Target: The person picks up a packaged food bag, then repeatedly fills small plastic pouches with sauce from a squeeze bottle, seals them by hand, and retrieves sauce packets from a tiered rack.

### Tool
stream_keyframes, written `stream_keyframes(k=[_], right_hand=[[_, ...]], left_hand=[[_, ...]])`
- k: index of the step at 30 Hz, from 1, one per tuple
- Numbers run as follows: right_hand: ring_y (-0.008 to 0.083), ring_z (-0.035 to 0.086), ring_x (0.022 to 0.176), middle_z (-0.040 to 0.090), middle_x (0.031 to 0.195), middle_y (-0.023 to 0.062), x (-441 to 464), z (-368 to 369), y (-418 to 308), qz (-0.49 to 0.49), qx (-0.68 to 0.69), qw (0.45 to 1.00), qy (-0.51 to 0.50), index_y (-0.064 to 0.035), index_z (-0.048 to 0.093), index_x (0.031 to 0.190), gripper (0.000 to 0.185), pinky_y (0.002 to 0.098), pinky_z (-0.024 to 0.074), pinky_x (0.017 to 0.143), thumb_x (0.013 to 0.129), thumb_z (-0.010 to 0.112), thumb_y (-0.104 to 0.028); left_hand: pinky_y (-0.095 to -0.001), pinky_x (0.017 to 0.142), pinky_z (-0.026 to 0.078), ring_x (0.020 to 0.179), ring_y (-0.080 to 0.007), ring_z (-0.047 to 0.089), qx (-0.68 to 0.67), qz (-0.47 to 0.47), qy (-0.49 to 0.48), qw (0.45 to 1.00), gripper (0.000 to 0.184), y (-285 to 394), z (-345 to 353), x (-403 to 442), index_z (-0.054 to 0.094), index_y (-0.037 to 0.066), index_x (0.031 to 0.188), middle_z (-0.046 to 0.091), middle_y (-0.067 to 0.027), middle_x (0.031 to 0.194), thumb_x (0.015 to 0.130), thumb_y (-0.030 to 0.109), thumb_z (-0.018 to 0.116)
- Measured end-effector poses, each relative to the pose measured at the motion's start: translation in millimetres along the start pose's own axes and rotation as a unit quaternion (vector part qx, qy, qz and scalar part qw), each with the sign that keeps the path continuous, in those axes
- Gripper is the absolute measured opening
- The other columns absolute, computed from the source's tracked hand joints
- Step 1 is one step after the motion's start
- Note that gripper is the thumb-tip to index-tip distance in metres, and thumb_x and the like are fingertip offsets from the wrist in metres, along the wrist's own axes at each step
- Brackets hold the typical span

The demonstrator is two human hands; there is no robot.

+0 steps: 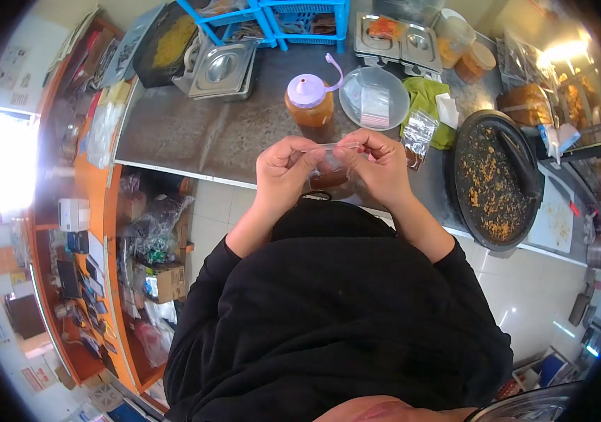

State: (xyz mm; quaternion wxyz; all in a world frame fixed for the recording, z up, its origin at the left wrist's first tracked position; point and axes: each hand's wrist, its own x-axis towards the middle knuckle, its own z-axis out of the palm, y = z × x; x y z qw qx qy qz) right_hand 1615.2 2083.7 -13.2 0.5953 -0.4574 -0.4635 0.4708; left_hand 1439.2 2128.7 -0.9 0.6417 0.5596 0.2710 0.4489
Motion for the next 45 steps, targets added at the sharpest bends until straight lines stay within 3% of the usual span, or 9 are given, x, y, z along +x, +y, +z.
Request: stream_keyframes(k=[14,21,27,31,34,37,40,43,45], right_hand=[[0.007,0.059,0.079,0.069,0.087,0.0017,-37,-44,7,0.012,-0.061,0.995,0.08,-0.0031,0.071,0.095,0.011,0.0239,0.0459,0.072,0.085,0.07,-0.006],[0.0091,0.063,0.081,0.07,0.087,0.0053,-51,-82,54,0.043,-0.146,0.967,0.203,0.0009,0.069,0.102,0.015,0.0229,0.0487,0.074,0.092,0.062,-0.009],[0.0153,0.067,0.085,0.07,0.091,0.0087,-40,-149,129,0.129,-0.004,0.946,0.298,0.0049,0.066,0.106,0.021,0.025,0.0519,0.077,0.098,0.053,-0.01],[0.0193,0.067,0.082,0.071,0.091,0.0091,-23,-172,139,0.128,-0.309,0.891,0.308,-0.0053,0.068,0.108,0.021,0.0317,0.0516,0.075,0.089,0.064,-0.012],[0.0275,0.065,0.084,0.07,0.088,0.0106,-1,-157,118,-0.008,-0.518,0.787,0.335,-0.0109,0.072,0.1,0.02,0.0388,0.0497,0.078,0.081,0.068,-0.013],[0.0327,0.061,0.089,0.07,0.086,0.0103,36,-130,99,-0.111,-0.46,0.846,0.245,-0.0113,0.074,0.091,0.013,0.0407,0.048,0.08,0.08,0.068,-0.015],[0.0286,0.061,0.092,0.071,0.085,0.0068,82,-118,106,-0.112,-0.535,0.832,0.098,-0.015,0.075,0.087,0.011,0.0415,0.0459,0.079,0.078,0.068,-0.019],[0.0242,0.061,0.092,0.071,0.083,0.0044,115,-117,121,-0.012,-0.748,0.664,0.022,-0.0195,0.076,0.081,0.011,0.0441,0.042,0.08,0.075,0.067,-0.021],[0.0219,0.061,0.094,0.071,0.081,0.0031,128,-122,141,0.026,-0.749,0.661,0.02,-0.0224,0.075,0.077,0.011,0.0474,0.0382,0.083,0.074,0.064,-0.021]], left_hand=[[-0.0201,0.065,0.046,0.074,-0.004,0.056,0.147,-0.052,-0.077,0.985,0.009,-36,30,18,0.064,0.0,0.093,0.064,-0.0001,0.08,0.087,0.006,0.068],[-0.0227,0.072,0.05,0.079,-0.0092,0.063,0.184,-0.105,-0.08,0.974,0.009,-79,24,26,0.064,-0.002,0.094,0.067,-0.0042,0.087,0.091,0.007,0.064],[-0.0271,0.074,0.055,0.084,-0.0177,0.068,0.118,-0.149,-0.052,0.98,0.012,-85,-4,17,0.061,-0.003,0.097,0.066,-0.0084,0.089,0.093,0.007,0.061],[-0.0271,0.074,0.055,0.084,-0.0177,0.068,0.077,-0.156,-0.011,0.985,0.01,-76,-20,7,0.061,-0.003,0.098,0.066,-0.0087,0.09,0.093,0.006,0.06],[-0.0268,0.074,0.055,0.083,-0.0173,0.068,0.064,-0.159,0.034,0.985,0.009,-69,-33,1,0.061,-0.003,0.098,0.066,-0.0085,0.09,0.093,0.004,0.06],[-0.0274,0.074,0.055,0.083,-0.0179,0.068,0.052,-0.155,0.059,0.985,0.008,-64,-38,-4,0.06,-0.003,0.098,0.065,-0.0084,0.09,0.093,0.004,0.06],[-0.0274,0.075,0.055,0.083,-0.018,0.068,0.049,-0.15,0.067,0.985,0.008,-59,-40,-9,0.06,-0.003,0.098,0.065,-0.0082,0.09,0.093,0.003,0.06],[-0.0272,0.076,0.055,0.083,-0.0181,0.068,0.049,-0.146,0.076,0.985,0.007,-52,-42,-13,0.06,-0.003,0.097,0.065,-0.0079,0.09,0.092,0.003,0.061],[-0.0272,0.075,0.055,0.082,-0.0179,0.068,0.041,-0.136,0.078,0.987,0.008,-49,-46,-16,0.06,-0.003,0.098,0.065,-0.0078,0.09,0.092,0.002,0.061]])
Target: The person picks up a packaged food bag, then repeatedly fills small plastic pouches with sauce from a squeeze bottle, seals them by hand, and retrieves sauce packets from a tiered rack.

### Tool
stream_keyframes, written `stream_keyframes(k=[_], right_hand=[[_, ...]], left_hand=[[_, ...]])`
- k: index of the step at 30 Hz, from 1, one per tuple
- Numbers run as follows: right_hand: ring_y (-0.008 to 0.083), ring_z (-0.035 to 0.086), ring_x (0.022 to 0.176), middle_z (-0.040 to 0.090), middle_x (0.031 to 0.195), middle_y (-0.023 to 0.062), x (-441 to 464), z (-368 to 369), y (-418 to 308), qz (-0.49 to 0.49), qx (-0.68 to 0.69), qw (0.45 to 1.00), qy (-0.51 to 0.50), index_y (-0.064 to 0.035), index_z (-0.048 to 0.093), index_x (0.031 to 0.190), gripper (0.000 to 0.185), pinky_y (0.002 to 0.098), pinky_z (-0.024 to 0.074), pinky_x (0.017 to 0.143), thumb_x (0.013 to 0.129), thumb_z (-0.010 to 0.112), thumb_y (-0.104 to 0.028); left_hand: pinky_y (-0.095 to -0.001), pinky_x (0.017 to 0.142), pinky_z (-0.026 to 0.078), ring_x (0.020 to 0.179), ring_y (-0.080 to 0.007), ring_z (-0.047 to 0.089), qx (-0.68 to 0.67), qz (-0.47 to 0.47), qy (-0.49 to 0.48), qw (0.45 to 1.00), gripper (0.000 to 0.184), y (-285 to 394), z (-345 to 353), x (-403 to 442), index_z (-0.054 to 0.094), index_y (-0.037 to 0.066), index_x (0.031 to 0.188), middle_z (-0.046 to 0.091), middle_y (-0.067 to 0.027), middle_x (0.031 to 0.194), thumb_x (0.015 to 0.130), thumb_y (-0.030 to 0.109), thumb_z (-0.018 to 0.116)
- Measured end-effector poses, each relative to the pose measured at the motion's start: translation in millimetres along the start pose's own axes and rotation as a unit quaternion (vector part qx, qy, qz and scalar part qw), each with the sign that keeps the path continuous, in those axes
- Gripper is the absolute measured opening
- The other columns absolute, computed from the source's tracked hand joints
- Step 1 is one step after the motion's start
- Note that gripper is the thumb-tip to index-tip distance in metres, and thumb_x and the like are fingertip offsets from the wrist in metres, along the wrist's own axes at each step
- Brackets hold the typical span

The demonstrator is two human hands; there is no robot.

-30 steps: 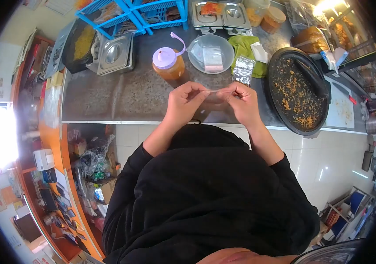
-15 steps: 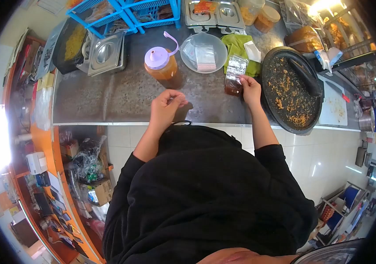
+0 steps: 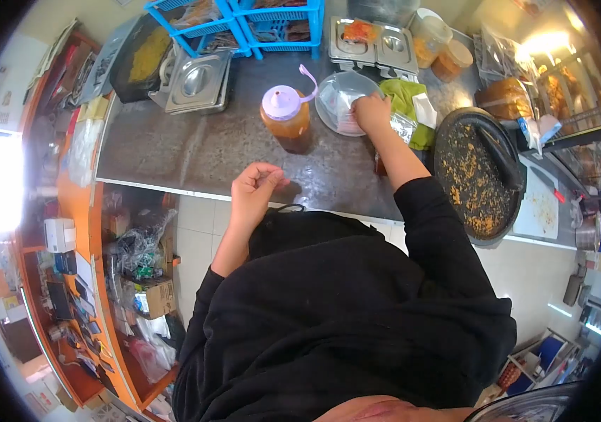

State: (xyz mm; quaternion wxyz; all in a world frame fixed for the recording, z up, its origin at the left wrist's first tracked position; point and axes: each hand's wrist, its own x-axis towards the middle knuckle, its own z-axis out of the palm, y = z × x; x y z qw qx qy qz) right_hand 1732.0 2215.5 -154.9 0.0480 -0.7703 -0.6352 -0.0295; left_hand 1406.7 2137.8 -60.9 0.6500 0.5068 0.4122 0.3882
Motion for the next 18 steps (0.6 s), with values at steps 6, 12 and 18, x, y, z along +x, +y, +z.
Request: stream_keyframes(k=[6,12,18], right_hand=[[0.0226,0.067,0.077,0.072,0.081,0.0082,-21,-53,-22,0.078,0.354,0.93,-0.059,-0.012,0.076,0.083,0.015,0.0398,0.0492,0.073,0.078,0.069,-0.025],[0.0181,0.067,0.071,0.07,0.076,0.0086,-104,-130,-95,-0.004,0.51,0.855,-0.097,-0.0054,0.072,0.083,0.014,0.0312,0.0508,0.067,0.078,0.072,-0.019],[0.0165,0.067,0.076,0.071,0.083,0.0079,-113,-121,-98,-0.067,0.577,0.814,-0.027,-0.0039,0.067,0.095,0.027,0.0299,0.0502,0.069,0.074,0.078,-0.017]], left_hand=[[-0.0323,0.076,0.056,0.083,-0.021,0.067,-0.017,0.005,0.011,1.0,0.017,-9,-3,0,0.053,0.0,0.111,0.064,-0.0093,0.091,0.095,0.007,0.057],[-0.0266,0.071,0.052,0.08,-0.0128,0.065,0.16,-0.028,-0.049,0.985,0.016,10,26,3,0.057,-0.002,0.102,0.064,-0.0049,0.083,0.097,0.014,0.056],[-0.0255,0.052,0.047,0.06,-0.0092,0.062,0.147,0.004,0.007,0.989,0.018,11,34,3,0.061,-0.001,0.084,0.065,-0.0057,0.069,0.091,0.015,0.065]])
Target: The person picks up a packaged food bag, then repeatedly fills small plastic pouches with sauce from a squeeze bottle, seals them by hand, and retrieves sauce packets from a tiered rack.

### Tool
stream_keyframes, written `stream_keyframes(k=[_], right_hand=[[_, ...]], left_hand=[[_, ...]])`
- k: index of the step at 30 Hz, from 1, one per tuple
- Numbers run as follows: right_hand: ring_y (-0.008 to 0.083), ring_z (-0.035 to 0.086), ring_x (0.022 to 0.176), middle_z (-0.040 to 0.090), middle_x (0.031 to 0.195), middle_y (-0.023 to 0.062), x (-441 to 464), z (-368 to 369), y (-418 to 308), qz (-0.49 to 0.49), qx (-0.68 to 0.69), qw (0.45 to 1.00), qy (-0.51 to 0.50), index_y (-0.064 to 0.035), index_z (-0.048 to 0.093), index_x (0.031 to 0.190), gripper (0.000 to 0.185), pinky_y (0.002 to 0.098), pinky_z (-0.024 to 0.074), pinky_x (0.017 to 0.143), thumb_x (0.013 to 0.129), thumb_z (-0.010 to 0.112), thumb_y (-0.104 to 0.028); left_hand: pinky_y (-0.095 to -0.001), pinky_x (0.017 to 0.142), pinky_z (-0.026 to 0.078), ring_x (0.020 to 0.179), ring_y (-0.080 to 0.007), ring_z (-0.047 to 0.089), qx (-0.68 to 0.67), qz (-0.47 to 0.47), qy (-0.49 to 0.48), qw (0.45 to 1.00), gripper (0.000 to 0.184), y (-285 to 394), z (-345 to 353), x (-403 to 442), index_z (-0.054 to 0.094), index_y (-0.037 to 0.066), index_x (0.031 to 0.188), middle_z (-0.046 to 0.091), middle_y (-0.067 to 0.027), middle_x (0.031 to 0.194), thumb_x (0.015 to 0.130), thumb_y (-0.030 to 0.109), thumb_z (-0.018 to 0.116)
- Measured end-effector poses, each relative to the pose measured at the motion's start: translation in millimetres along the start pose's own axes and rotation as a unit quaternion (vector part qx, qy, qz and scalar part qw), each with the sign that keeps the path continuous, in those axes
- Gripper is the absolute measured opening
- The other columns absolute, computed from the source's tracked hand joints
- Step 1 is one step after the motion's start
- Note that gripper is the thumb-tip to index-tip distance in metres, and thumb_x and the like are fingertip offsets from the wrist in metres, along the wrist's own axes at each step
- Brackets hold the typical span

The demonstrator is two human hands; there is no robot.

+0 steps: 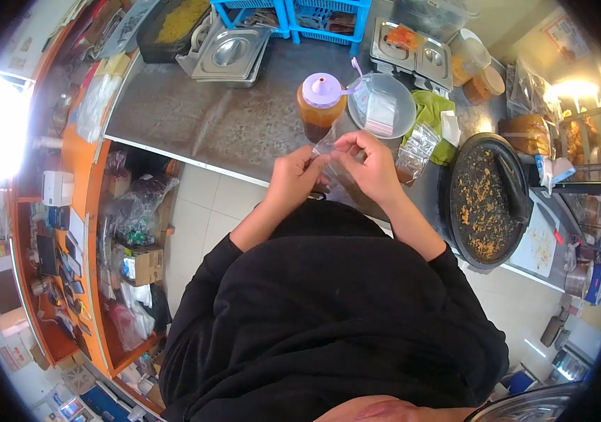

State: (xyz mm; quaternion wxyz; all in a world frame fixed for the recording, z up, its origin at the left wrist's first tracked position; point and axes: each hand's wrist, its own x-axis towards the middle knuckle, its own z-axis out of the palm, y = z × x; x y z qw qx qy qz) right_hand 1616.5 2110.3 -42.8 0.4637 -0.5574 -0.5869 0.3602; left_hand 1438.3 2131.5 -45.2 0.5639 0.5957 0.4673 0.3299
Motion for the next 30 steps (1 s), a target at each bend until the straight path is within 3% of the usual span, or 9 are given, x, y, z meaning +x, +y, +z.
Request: stream_keyframes(k=[1,4,10,16,22,25,28,29,30], right_hand=[[0.0167,0.067,0.076,0.071,0.085,0.008,-1,-3,-5,-0.022,0.017,1.0,0.014,-0.0037,0.066,0.097,0.031,0.0296,0.0501,0.069,0.073,0.079,-0.017],[0.0198,0.068,0.077,0.071,0.089,0.0095,-9,-13,-18,-0.036,0.008,0.994,-0.103,-0.0029,0.063,0.103,0.035,0.0309,0.0503,0.067,0.073,0.079,-0.013],[0.0242,0.07,0.075,0.07,0.084,0.0135,-19,8,-15,0.043,0.034,0.995,-0.084,-0.0028,0.069,0.096,0.02,0.0331,0.0513,0.066,0.079,0.073,-0.013],[0.0296,0.068,0.074,0.069,0.08,0.0151,-18,10,-19,0.007,-0.001,0.999,-0.048,-0.0045,0.07,0.093,0.013,0.0342,0.0509,0.063,0.082,0.066,-0.012],[0.0316,0.065,0.072,0.067,0.079,0.0131,-14,20,-17,-0.06,-0.131,0.989,0.028,-0.0065,0.065,0.091,0.012,0.0387,0.0497,0.061,0.079,0.065,-0.009],[0.0305,0.065,0.073,0.064,0.08,0.0114,-16,16,-25,-0.14,-0.153,0.978,-0.028,-0.0072,0.064,0.089,0.011,0.0404,0.0493,0.061,0.078,0.064,-0.009],[0.0297,0.064,0.072,0.061,0.078,0.0091,-15,13,-27,-0.245,-0.266,0.913,-0.188,-0.0096,0.064,0.085,0.007,0.0408,0.0489,0.061,0.079,0.066,-0.013],[0.0294,0.064,0.073,0.061,0.079,0.0084,-11,12,-30,-0.269,-0.253,0.912,-0.179,-0.0101,0.064,0.084,0.007,0.0408,0.0489,0.061,0.079,0.066,-0.015],[0.029,0.064,0.074,0.061,0.08,0.0078,-8,12,-33,-0.293,-0.24,0.91,-0.17,-0.0106,0.064,0.084,0.008,0.0408,0.0489,0.061,0.08,0.066,-0.017]], left_hand=[[-0.0253,0.051,0.047,0.058,-0.0088,0.061,-0.011,-0.005,0.01,1.0,0.019,4,1,0,0.062,-0.001,0.082,0.064,-0.0055,0.067,0.09,0.016,0.067],[-0.0245,0.051,0.047,0.058,-0.0079,0.061,0.034,0.024,0.012,0.999,0.022,2,-1,-1,0.062,0.0,0.077,0.063,-0.0035,0.063,0.088,0.016,0.07],[-0.0243,0.054,0.048,0.063,-0.0076,0.063,0.01,0.016,-0.024,1.0,0.023,-5,-1,-6,0.059,0.0,0.075,0.061,-0.0007,0.062,0.089,0.016,0.069],[-0.0241,0.054,0.048,0.061,-0.0088,0.064,-0.086,0.034,-0.044,0.995,0.016,-6,-5,-11,0.057,0.0,0.083,0.061,-0.0021,0.066,0.093,0.011,0.062],[-0.0227,0.051,0.044,0.06,-0.0083,0.062,0.06,0.031,-0.059,0.996,0.016,-10,-12,-18,0.058,0.0,0.076,0.062,-0.0027,0.064,0.09,0.007,0.061],[-0.0222,0.049,0.04,0.054,-0.0064,0.057,0.12,-0.029,-0.051,0.991,0.017,-4,-34,-10,0.061,0.0,0.071,0.061,-0.0014,0.059,0.085,0.01,0.063],[-0.0242,0.047,0.038,0.05,-0.0063,0.052,0.151,-0.039,-0.04,0.987,0.02,15,-53,-5,0.061,0.001,0.067,0.059,-0.0002,0.054,0.082,0.012,0.065],[-0.026,0.056,0.045,0.06,-0.0085,0.058,0.232,-0.088,-0.054,0.967,0.015,29,-60,-1,0.065,0.0,0.078,0.064,-0.0025,0.064,0.082,0.014,0.067],[-0.0262,0.061,0.046,0.065,-0.0095,0.059,0.164,-0.028,-0.047,0.985,0.016,23,-60,0,0.065,0.0,0.084,0.065,-0.0032,0.07,0.082,0.015,0.069]])
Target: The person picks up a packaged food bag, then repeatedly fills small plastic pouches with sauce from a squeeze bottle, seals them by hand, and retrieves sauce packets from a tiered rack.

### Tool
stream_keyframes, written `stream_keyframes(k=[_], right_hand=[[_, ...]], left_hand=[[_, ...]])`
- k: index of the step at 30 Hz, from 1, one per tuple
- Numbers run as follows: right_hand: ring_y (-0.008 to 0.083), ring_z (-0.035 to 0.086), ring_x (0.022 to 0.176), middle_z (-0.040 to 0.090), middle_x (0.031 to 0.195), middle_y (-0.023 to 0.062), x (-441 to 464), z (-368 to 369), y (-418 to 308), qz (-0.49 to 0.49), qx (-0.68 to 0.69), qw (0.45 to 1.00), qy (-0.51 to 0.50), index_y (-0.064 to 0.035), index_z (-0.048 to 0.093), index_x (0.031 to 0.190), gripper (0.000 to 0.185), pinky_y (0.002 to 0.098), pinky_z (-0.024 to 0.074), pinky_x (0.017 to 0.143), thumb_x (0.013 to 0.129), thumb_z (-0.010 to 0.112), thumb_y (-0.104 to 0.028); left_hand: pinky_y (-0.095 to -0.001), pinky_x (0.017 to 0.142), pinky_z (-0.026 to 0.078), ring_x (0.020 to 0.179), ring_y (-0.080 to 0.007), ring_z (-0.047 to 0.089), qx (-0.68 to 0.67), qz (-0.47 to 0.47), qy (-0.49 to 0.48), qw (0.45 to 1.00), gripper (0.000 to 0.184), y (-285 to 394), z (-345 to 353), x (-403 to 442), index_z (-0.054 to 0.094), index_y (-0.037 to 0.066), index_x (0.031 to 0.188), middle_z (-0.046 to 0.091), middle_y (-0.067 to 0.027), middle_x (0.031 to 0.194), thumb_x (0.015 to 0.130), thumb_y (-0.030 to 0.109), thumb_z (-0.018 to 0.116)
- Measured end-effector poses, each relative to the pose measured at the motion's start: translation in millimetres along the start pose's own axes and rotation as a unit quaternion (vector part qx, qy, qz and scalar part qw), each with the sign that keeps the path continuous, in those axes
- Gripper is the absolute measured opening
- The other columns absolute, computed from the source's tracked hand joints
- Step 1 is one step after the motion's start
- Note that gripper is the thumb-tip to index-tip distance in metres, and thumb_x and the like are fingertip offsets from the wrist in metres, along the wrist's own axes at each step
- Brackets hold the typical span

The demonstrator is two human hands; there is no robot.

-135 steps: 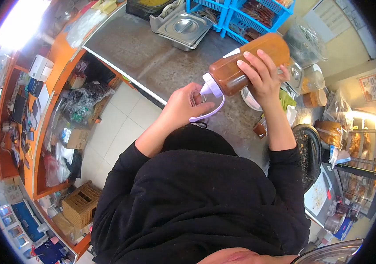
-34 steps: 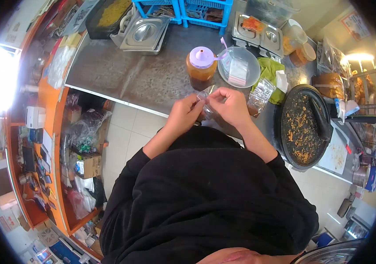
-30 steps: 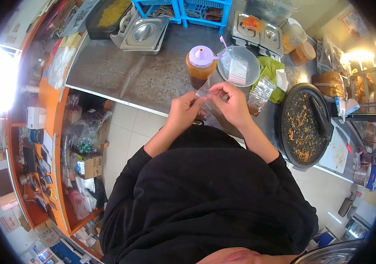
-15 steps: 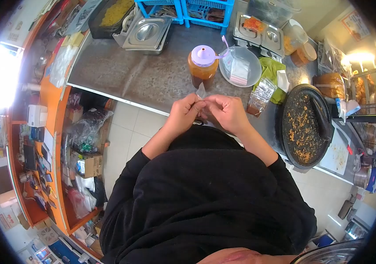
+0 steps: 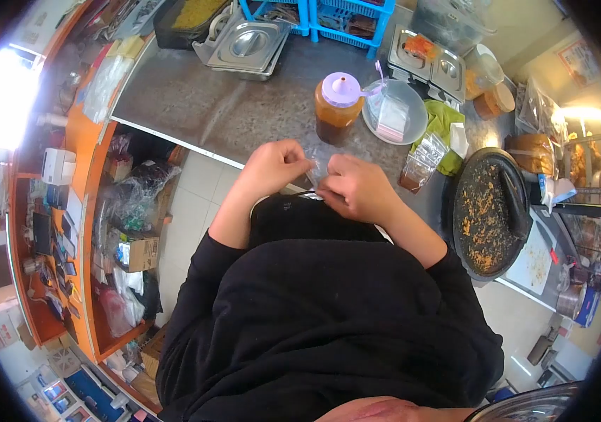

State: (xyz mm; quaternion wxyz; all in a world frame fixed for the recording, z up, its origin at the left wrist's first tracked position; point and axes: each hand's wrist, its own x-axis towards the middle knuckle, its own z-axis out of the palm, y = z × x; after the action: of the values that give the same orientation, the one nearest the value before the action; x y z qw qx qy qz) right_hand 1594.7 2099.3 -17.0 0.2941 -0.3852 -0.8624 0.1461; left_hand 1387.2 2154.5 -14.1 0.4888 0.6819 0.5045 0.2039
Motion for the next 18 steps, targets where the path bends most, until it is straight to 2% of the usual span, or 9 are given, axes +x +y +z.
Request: stream_keyframes(k=[2,5,7,8,10,11,13,16,18], right_hand=[[0.0286,0.064,0.077,0.061,0.083,0.0071,2,0,2,-0.004,0.027,1.0,-0.001,-0.011,0.063,0.083,0.01,0.0407,0.049,0.062,0.081,0.066,-0.02],[0.0288,0.063,0.082,0.061,0.087,0.0073,4,2,3,0.042,0.092,0.994,-0.044,-0.0101,0.063,0.083,0.013,0.0403,0.0494,0.065,0.083,0.067,-0.022],[0.0293,0.062,0.086,0.061,0.088,0.008,10,1,0,0.068,0.139,0.986,-0.06,-0.0089,0.063,0.084,0.013,0.0396,0.0497,0.068,0.084,0.067,-0.022],[0.0296,0.061,0.09,0.061,0.092,0.0094,10,2,6,0.051,0.14,0.989,-0.013,-0.0082,0.062,0.09,0.019,0.0384,0.0491,0.071,0.083,0.07,-0.023],[0.0303,0.06,0.099,0.06,0.1,0.0122,5,11,30,0.021,0.145,0.986,0.079,-0.0066,0.061,0.103,0.034,0.036,0.0479,0.076,0.079,0.075,-0.027],[0.0307,0.057,0.104,0.058,0.106,0.0138,5,18,40,0.087,0.124,0.972,0.179,-0.0057,0.057,0.11,0.048,0.0373,0.0453,0.081,0.075,0.078,-0.031],[0.0314,0.053,0.114,0.053,0.119,0.017,10,31,60,0.213,0.077,0.901,0.371,-0.0039,0.05,0.123,0.075,0.0399,0.0402,0.09,0.067,0.085,-0.038],[0.0307,0.05,0.117,0.047,0.132,0.0184,27,45,88,0.288,-0.064,0.919,0.263,-0.0034,0.04,0.131,0.103,0.0434,0.0358,0.095,0.052,0.092,-0.044],[0.0317,0.05,0.118,0.051,0.128,0.0153,32,61,102,0.313,-0.046,0.921,0.227,-0.0056,0.044,0.129,0.101,0.0468,0.0308,0.096,0.049,0.092,-0.043]], left_hand=[[-0.0266,0.07,0.049,0.075,-0.0116,0.061,-0.133,0.121,0.027,0.983,0.025,-18,11,1,0.066,0.0,0.096,0.068,-0.0046,0.08,0.08,0.018,0.073],[-0.0301,0.083,0.048,0.092,-0.0162,0.061,-0.105,0.106,-0.204,0.968,0.045,-2,8,-5,0.063,0.001,0.109,0.067,-0.0071,0.093,0.075,0.023,0.082],[-0.0293,0.082,0.049,0.091,-0.0164,0.061,-0.109,0.069,-0.227,0.965,0.047,-5,13,-2,0.062,0.0,0.112,0.067,-0.0057,0.093,0.075,0.021,0.082],[-0.0289,0.082,0.049,0.09,-0.0164,0.061,-0.112,0.049,-0.239,0.963,0.048,-7,14,-1,0.061,-0.001,0.113,0.066,-0.0049,0.093,0.076,0.02,0.081],[-0.0282,0.082,0.048,0.09,-0.0132,0.061,-0.185,0.044,-0.198,0.962,0.039,-11,14,-1,0.061,0.001,0.109,0.065,-0.003,0.093,0.078,0.018,0.079],[-0.0279,0.081,0.048,0.09,-0.0115,0.06,-0.222,0.04,-0.177,0.958,0.035,-13,14,-1,0.061,0.002,0.106,0.065,-0.0021,0.093,0.079,0.017,0.078],[-0.0273,0.082,0.047,0.093,-0.008,0.059,-0.276,0.038,-0.123,0.953,0.028,-16,13,-4,0.059,0.005,0.103,0.063,-0.0008,0.096,0.082,0.015,0.075],[-0.0311,0.087,0.048,0.097,-0.0161,0.062,-0.336,0.047,-0.089,0.937,0.038,-22,12,-6,0.055,0.004,0.115,0.063,-0.0039,0.098,0.084,0.015,0.075],[-0.0312,0.087,0.048,0.097,-0.0164,0.062,-0.334,0.052,-0.07,0.939,0.039,-20,11,-9,0.054,0.003,0.116,0.062,-0.0037,0.097,0.085,0.014,0.074]])
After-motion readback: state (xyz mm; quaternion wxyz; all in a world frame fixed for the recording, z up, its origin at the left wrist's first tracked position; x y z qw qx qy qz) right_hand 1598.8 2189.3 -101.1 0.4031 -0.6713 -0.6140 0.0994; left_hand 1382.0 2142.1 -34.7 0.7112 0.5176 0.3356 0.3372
